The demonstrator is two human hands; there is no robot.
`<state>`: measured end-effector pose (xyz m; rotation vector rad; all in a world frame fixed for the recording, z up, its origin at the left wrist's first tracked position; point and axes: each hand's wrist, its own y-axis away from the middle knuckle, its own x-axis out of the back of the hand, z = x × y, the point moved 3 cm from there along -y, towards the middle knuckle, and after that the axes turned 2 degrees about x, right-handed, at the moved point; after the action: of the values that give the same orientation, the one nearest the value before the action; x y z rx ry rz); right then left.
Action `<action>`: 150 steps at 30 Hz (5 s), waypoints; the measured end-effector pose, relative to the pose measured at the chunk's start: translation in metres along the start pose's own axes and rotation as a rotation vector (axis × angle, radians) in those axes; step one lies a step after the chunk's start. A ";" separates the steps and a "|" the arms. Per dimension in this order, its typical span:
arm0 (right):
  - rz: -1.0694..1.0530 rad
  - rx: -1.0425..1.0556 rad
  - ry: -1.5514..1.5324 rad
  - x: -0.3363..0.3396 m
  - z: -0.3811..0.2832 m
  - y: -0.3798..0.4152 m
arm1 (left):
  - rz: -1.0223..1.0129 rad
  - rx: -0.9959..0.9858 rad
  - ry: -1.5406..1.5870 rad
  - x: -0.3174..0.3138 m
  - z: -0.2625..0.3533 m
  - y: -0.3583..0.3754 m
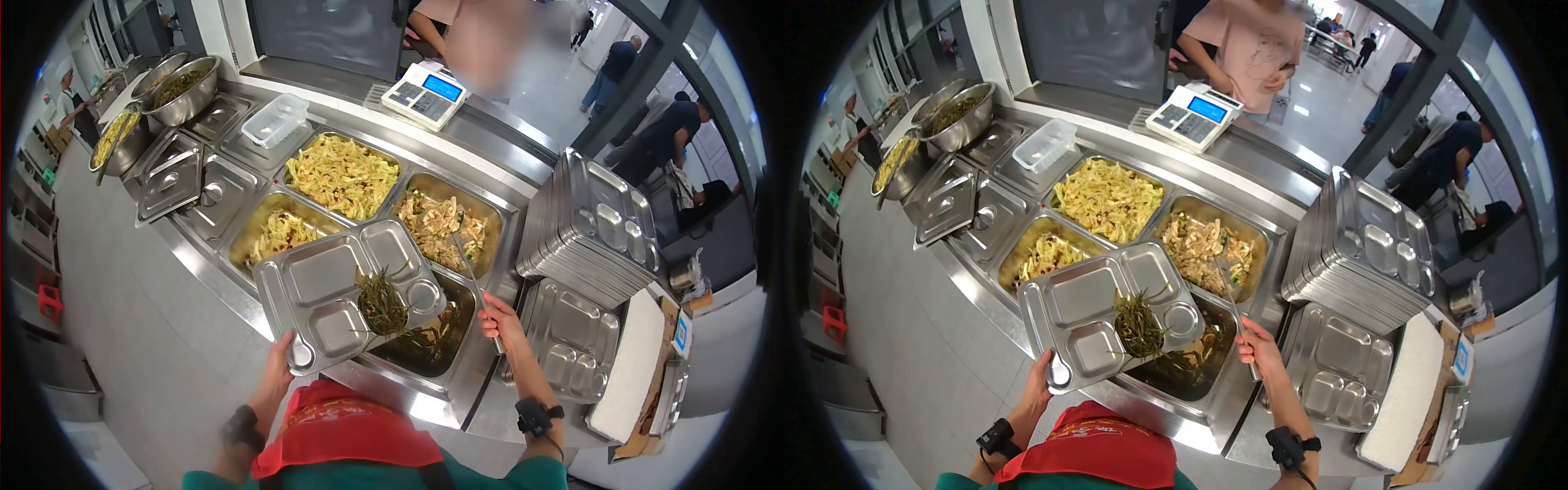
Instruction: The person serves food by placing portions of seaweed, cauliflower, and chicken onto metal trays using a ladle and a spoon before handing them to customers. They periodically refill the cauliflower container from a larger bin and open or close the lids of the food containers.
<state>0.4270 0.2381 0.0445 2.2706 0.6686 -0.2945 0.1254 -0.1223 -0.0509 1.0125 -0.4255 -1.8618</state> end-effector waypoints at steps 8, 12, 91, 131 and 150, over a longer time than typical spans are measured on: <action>0.088 0.001 0.237 -0.042 -0.003 0.093 | -0.098 0.022 -0.044 -0.030 -0.007 -0.055; 0.165 0.228 0.753 -0.055 0.052 0.097 | -0.186 0.130 -0.002 -0.037 0.006 -0.067; 0.412 0.863 0.822 -0.209 0.045 0.171 | -0.365 0.089 -0.091 -0.216 0.198 -0.067; 0.462 -0.248 0.293 -0.278 0.206 0.145 | -0.846 0.193 -0.359 -0.173 0.131 -0.153; 1.123 0.646 1.717 0.039 0.071 0.152 | -0.622 0.252 -0.455 -0.114 -0.002 -0.056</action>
<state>0.5419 0.1119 0.0694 2.5759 -0.1917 2.3926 0.1197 0.0042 -0.0359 0.9441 -0.6800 -2.6714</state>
